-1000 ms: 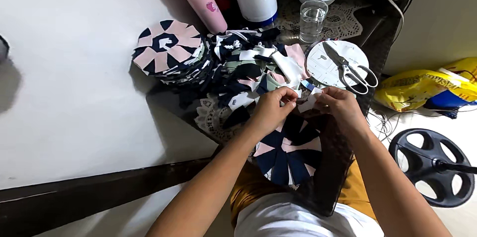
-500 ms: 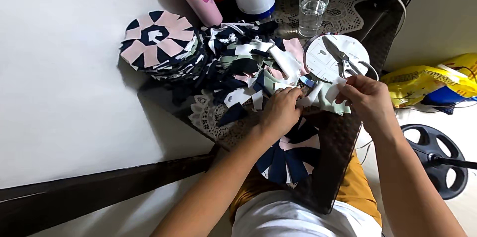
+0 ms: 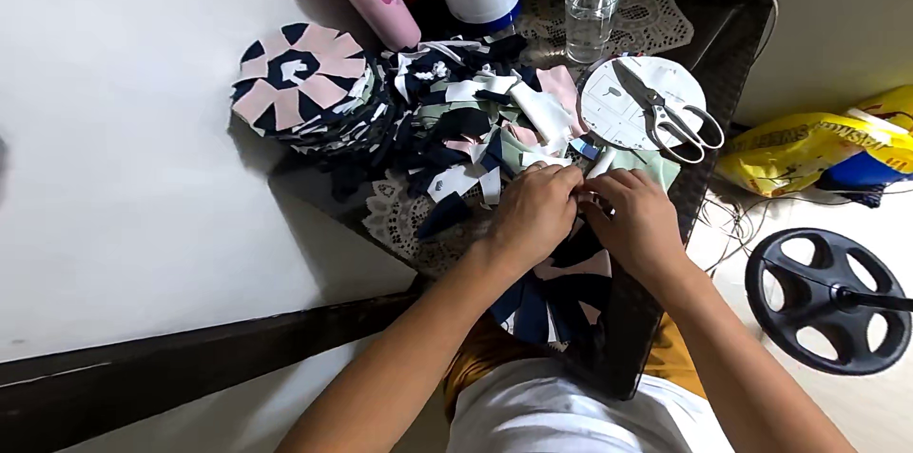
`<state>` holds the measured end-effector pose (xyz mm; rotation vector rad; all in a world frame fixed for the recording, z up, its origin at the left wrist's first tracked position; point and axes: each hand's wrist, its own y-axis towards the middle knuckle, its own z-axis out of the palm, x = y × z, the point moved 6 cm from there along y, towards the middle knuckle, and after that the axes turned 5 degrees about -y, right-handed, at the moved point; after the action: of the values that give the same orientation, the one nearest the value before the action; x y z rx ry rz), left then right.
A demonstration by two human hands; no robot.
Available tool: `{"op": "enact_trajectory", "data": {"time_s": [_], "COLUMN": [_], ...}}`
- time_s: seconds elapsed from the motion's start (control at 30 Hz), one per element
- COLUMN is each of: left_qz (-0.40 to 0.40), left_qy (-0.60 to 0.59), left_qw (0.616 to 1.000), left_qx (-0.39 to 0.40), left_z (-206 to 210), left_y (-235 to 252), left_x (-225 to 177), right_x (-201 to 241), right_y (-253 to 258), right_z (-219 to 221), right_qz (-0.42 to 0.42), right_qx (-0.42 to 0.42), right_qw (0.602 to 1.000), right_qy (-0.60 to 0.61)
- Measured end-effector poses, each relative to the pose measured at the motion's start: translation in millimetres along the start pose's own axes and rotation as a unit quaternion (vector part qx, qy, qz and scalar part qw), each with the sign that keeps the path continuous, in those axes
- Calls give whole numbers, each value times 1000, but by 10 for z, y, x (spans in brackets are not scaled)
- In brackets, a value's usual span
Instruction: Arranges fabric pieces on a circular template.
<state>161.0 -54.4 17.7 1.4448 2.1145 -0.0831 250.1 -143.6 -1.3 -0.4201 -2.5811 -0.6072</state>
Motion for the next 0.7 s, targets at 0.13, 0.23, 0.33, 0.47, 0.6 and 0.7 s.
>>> {"op": "enact_trajectory", "data": {"time_s": [0.13, 0.23, 0.33, 0.47, 0.6, 0.7], "left_qz": [-12, -105, -164, -162, -144, -146], "left_qy": [-63, -221, -373, -416, -398, -357], "left_qw": [997, 970, 913, 895, 906, 922], "left_qx": [-38, -11, -3, -2, 22, 41], "left_z": [-129, -175, -160, -162, -135, -132], "left_y": [-66, -132, -200, -255, -300, -337], "left_x": [-67, 15, 93, 80, 40, -15], "right_x": [4, -53, -37, 9, 119, 136], "right_y": [-40, -127, -201, -258, -247, -254], "right_z": [-41, 15, -1, -198, -355, -338], "right_qz": [81, 195, 212, 154, 86, 77], "right_qx": [17, 74, 101, 41, 12, 45], "right_qw": [989, 911, 900, 973, 989, 990], "right_qy": [123, 355, 368, 164, 121, 114]}}
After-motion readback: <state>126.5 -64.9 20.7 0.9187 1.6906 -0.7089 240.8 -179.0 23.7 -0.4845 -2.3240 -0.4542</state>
